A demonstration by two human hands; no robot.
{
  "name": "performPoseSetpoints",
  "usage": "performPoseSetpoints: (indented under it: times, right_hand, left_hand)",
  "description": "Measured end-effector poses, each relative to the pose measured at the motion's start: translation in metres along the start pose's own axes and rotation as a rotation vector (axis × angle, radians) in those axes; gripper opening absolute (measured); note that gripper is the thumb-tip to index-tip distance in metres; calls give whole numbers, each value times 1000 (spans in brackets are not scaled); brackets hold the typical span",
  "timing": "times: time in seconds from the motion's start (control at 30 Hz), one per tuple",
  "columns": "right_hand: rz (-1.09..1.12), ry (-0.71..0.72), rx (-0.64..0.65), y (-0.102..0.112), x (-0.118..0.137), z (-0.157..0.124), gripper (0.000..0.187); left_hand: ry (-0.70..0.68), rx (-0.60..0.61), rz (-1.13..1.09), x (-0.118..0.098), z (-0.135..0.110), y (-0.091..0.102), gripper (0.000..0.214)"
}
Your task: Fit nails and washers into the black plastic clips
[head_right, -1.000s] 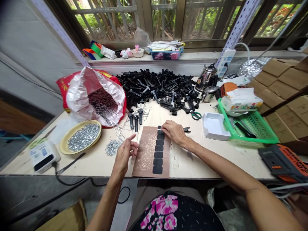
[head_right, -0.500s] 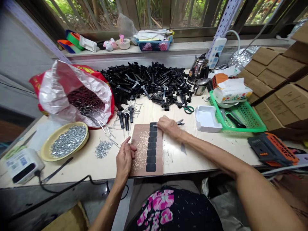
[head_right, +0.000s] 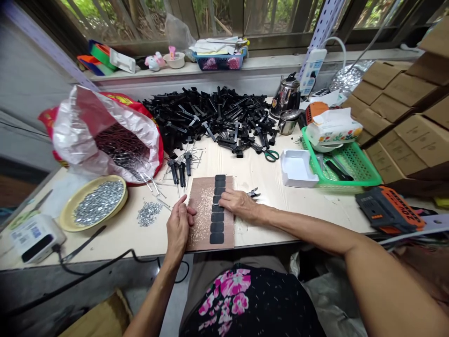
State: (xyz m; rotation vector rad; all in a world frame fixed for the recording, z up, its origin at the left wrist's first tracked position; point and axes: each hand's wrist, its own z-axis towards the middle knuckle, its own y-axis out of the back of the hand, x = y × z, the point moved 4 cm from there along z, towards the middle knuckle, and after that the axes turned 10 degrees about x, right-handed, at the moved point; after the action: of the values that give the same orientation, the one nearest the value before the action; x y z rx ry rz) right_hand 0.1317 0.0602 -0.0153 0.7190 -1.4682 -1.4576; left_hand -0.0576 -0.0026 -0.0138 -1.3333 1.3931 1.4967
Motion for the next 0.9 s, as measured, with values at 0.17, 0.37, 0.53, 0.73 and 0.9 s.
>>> performPoseSetpoints:
  times: [0.17,0.37,0.53,0.73,0.9]
  right_hand:
    - [175,-82,54,37,5,-16,33]
    - [405,-289,378,68,26,-168,20]
    - [291,-291,170,53,29,-275,12]
    - [101,-249,-15,95,12,-130,17]
    - [-174,115,-3,68,14,69,28]
  left_hand:
    - [-22,5,38,1,-1,-1,51]
    - [-19,5,38,0,-3,-1,52]
    - [-16,2,-27,0,-5,1,49]
    - [1,-101,-214,8,-13,2,38]
    - [-101,-382,57,7,-19,54,29]
